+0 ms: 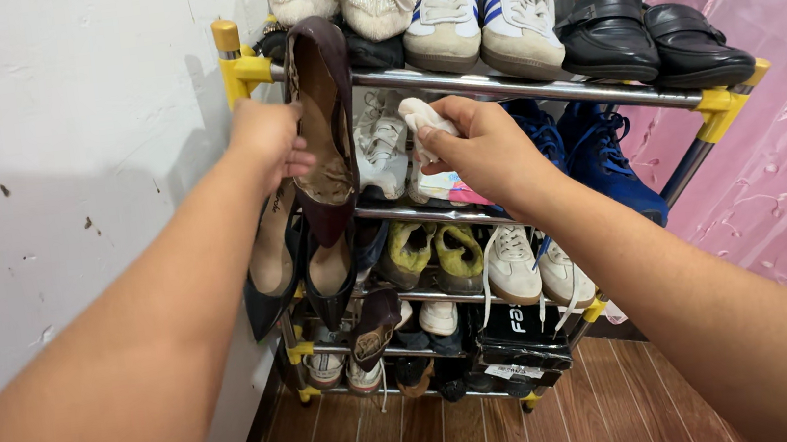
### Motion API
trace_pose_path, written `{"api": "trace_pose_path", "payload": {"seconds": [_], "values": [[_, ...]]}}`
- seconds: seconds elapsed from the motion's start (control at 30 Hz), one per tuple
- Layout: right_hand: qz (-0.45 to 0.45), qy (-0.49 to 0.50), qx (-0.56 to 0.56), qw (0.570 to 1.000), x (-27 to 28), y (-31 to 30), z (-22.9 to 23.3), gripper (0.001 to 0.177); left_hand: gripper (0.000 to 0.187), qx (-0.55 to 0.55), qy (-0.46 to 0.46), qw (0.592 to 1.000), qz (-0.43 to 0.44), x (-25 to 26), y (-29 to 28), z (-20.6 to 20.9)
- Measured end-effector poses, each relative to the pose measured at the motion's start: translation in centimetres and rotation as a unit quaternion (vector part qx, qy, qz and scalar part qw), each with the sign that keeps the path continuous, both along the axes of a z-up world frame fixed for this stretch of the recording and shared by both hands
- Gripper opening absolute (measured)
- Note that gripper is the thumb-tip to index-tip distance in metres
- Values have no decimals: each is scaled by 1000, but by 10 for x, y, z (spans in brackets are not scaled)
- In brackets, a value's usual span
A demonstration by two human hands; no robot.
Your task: The person wipes the exterior and interior of a maroon high-heeled shoe using a white cloth. They rotate the shoe to clean various surfaces, including the heel and the inside lining, before placing it back on a multi-tiered shoe rack.
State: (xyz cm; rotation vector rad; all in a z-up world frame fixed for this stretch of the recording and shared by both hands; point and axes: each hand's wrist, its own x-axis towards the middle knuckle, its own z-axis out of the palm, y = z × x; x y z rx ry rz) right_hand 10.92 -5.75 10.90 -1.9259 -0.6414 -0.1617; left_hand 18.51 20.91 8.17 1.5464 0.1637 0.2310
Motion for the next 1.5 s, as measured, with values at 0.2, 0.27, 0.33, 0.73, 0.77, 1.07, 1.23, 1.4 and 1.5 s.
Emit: {"api": "trace_pose_path", "payload": {"seconds": [0.2,0.27,0.33,0.73,0.77,1.07,1.23,1.4,1.5], "values": [[-29,33,-3,999,-9,-4,-5,33,36,42,-112,974,190,-50,-17,-20],[-71,76,-26,994,-11,-8,-10,34,27,39,-78,979,185,-61,-25,-33],[-49,80,-12,996,-11,-7,-20,33,29,32,-59,985,160,-70,-30,-50],[-77,151,-19,985,-27,-17,-71,28,28,132,47,985,100,-90,-99,-141],[-79,170,-4,982,-28,-18,-77,28,16,125,64,986,87,-93,-105,-147],[-115,283,-13,952,-31,-39,-159,24,42,182,127,974,42,-110,-160,-221],[-125,309,-4,943,-32,-46,-205,25,42,189,204,960,-39,-120,-191,-263],[-128,339,0,932,-26,-49,-233,27,40,171,238,954,-60,-130,-206,-281],[-131,347,0,929,-21,-51,-248,27,41,220,297,926,-81,-120,-205,-288]]}}
